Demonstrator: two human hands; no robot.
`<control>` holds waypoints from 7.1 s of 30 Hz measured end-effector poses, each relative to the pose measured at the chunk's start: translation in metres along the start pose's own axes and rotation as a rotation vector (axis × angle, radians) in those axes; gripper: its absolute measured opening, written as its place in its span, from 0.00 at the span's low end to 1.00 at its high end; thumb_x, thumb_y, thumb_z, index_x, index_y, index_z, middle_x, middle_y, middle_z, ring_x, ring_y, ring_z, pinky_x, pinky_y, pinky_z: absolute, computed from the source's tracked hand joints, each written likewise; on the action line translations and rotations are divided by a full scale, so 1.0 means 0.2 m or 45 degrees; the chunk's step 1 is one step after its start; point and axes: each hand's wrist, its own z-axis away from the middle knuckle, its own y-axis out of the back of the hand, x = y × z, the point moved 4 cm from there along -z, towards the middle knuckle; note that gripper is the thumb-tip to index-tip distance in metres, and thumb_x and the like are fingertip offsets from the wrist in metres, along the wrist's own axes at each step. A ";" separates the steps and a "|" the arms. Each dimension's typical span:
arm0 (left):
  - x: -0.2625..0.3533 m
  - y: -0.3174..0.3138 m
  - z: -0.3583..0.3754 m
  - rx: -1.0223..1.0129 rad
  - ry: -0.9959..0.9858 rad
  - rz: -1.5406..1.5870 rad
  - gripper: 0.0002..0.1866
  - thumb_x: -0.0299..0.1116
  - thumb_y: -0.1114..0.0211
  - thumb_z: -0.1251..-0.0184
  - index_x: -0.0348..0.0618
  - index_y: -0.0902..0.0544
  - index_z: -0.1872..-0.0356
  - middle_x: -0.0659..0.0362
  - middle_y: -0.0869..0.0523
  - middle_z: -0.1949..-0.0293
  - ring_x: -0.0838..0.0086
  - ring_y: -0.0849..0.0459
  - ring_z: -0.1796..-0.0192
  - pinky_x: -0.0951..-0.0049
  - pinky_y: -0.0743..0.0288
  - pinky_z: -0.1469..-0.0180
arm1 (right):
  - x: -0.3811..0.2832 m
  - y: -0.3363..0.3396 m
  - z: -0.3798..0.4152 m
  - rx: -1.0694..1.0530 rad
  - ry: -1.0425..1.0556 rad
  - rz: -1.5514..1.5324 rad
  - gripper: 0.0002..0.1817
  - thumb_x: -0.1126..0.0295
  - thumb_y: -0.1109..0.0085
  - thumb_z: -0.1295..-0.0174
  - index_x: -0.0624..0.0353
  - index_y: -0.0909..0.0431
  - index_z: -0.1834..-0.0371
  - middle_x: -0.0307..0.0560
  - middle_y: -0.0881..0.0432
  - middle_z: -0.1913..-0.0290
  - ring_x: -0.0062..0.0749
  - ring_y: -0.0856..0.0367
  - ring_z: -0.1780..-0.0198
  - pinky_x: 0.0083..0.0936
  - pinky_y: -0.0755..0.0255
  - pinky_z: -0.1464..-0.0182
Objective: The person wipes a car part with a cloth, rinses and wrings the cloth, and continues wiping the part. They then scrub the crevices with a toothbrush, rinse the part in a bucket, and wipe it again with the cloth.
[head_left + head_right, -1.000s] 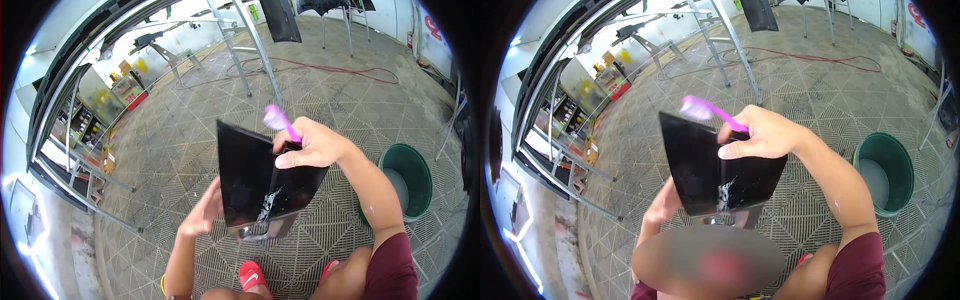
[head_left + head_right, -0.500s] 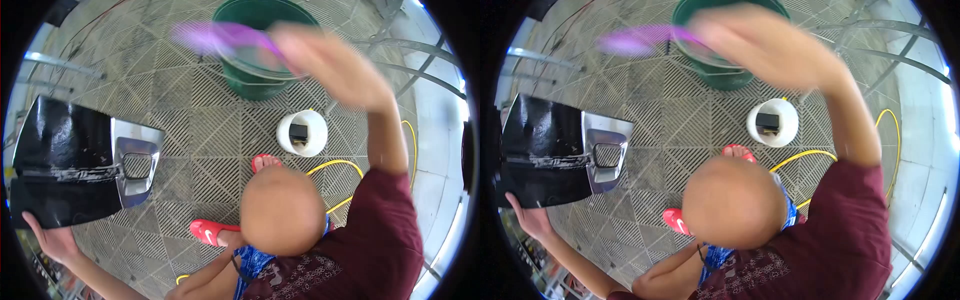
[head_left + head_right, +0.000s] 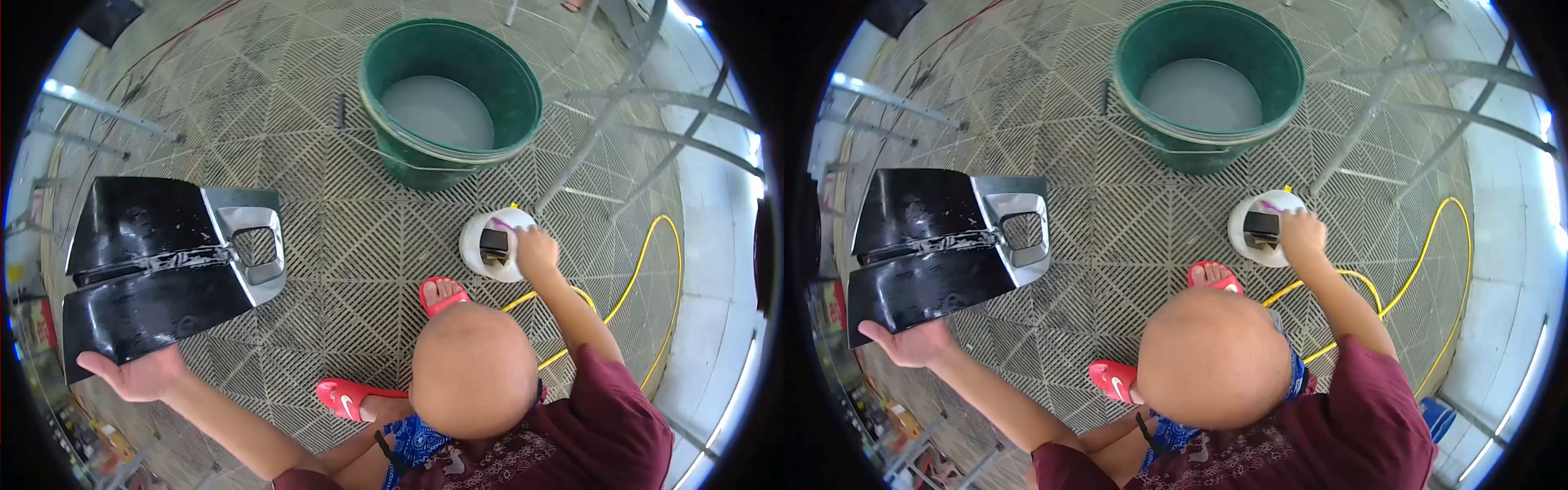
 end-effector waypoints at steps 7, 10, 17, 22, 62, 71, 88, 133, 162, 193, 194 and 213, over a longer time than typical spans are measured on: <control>-0.16 0.09 0.02 -0.744 0.008 0.532 0.31 0.50 0.48 0.16 0.37 0.30 0.24 0.50 0.25 0.26 0.58 0.29 0.24 0.51 0.43 0.19 | 0.54 -0.29 0.18 -0.220 -0.108 -1.032 0.17 0.61 0.46 0.27 0.64 0.15 0.62 0.48 0.17 0.76 0.37 0.19 0.75 0.39 0.28 0.70; -0.19 0.05 0.03 -0.529 0.136 0.570 0.35 0.57 0.50 0.17 0.36 0.32 0.24 0.51 0.24 0.28 0.58 0.25 0.27 0.52 0.36 0.23 | 0.30 0.12 0.23 -0.292 -0.354 -1.484 0.13 0.62 0.44 0.25 0.59 0.14 0.54 0.31 0.28 0.78 0.16 0.35 0.79 0.23 0.41 0.77; -0.14 -0.16 0.15 -0.780 0.070 0.661 0.40 0.59 0.52 0.17 0.38 0.42 0.19 0.49 0.30 0.24 0.54 0.29 0.24 0.49 0.38 0.22 | -0.73 1.49 0.25 0.159 0.826 -1.795 0.19 0.77 0.46 0.27 0.57 0.20 0.34 0.35 0.24 0.67 0.18 0.30 0.66 0.21 0.31 0.61; -0.06 -0.28 0.25 -0.744 0.063 0.696 0.40 0.59 0.55 0.16 0.36 0.43 0.19 0.47 0.31 0.24 0.54 0.30 0.24 0.49 0.40 0.21 | -1.20 1.98 0.33 0.855 1.480 -1.193 0.28 0.78 0.40 0.34 0.43 0.20 0.31 0.45 0.20 0.65 0.42 0.17 0.63 0.37 0.20 0.62; 0.02 -0.07 0.20 -0.716 -0.021 0.450 0.34 0.48 0.53 0.14 0.35 0.42 0.19 0.46 0.32 0.23 0.54 0.30 0.23 0.49 0.34 0.23 | -1.30 2.26 0.35 1.274 1.364 -0.946 0.31 0.80 0.38 0.42 0.43 0.16 0.34 0.41 0.22 0.66 0.37 0.20 0.72 0.34 0.23 0.71; 0.05 -0.18 0.26 -0.624 -0.375 0.089 0.49 0.39 0.39 0.21 0.32 0.63 0.16 0.47 0.29 0.27 0.66 0.23 0.32 0.66 0.32 0.29 | -1.35 2.15 0.53 0.949 1.355 -0.789 0.30 0.75 0.37 0.40 0.45 0.19 0.31 0.44 0.23 0.67 0.41 0.16 0.72 0.40 0.22 0.74; 0.11 -0.15 0.25 -0.666 -0.457 -0.092 0.51 0.37 0.38 0.23 0.30 0.66 0.17 0.41 0.26 0.30 0.64 0.17 0.38 0.67 0.24 0.36 | -1.24 2.24 0.52 1.443 1.320 -0.465 0.30 0.76 0.34 0.46 0.42 0.15 0.37 0.39 0.25 0.68 0.34 0.19 0.72 0.33 0.24 0.72; -0.07 -0.25 0.31 -0.444 -0.494 0.546 0.29 0.44 0.53 0.12 0.39 0.43 0.22 0.40 0.36 0.21 0.52 0.30 0.24 0.49 0.33 0.24 | -1.40 2.02 0.51 0.035 1.348 -1.737 0.22 0.74 0.44 0.25 0.58 0.23 0.28 0.37 0.22 0.71 0.32 0.23 0.76 0.37 0.24 0.71; 0.06 -0.17 0.26 -0.741 -0.522 0.530 0.31 0.45 0.46 0.15 0.30 0.36 0.25 0.34 0.31 0.25 0.48 0.28 0.26 0.45 0.31 0.26 | -1.17 2.16 0.55 1.273 1.326 -0.907 0.28 0.81 0.34 0.44 0.49 0.14 0.37 0.43 0.25 0.71 0.35 0.23 0.76 0.33 0.28 0.75; 0.13 -0.21 0.29 -0.594 -0.621 0.263 0.36 0.51 0.24 0.33 0.22 0.19 0.41 0.29 0.23 0.35 0.49 0.20 0.33 0.54 0.25 0.32 | -1.14 2.14 0.54 1.235 1.320 -0.735 0.30 0.75 0.32 0.46 0.45 0.16 0.35 0.40 0.24 0.69 0.34 0.19 0.75 0.33 0.26 0.75; 0.13 -0.21 0.29 -0.587 -0.627 0.278 0.36 0.50 0.24 0.33 0.22 0.19 0.41 0.29 0.23 0.35 0.49 0.20 0.33 0.54 0.25 0.32 | -1.14 2.14 0.55 1.239 1.329 -0.736 0.30 0.75 0.32 0.46 0.45 0.16 0.35 0.40 0.24 0.69 0.34 0.19 0.75 0.33 0.26 0.75; -0.01 -0.18 0.30 -0.697 -0.311 0.710 0.32 0.44 0.42 0.18 0.30 0.36 0.24 0.35 0.32 0.24 0.47 0.29 0.25 0.45 0.33 0.24 | -1.28 1.97 0.42 0.958 1.490 -1.213 0.31 0.77 0.35 0.39 0.46 0.20 0.29 0.42 0.22 0.70 0.40 0.20 0.77 0.36 0.22 0.76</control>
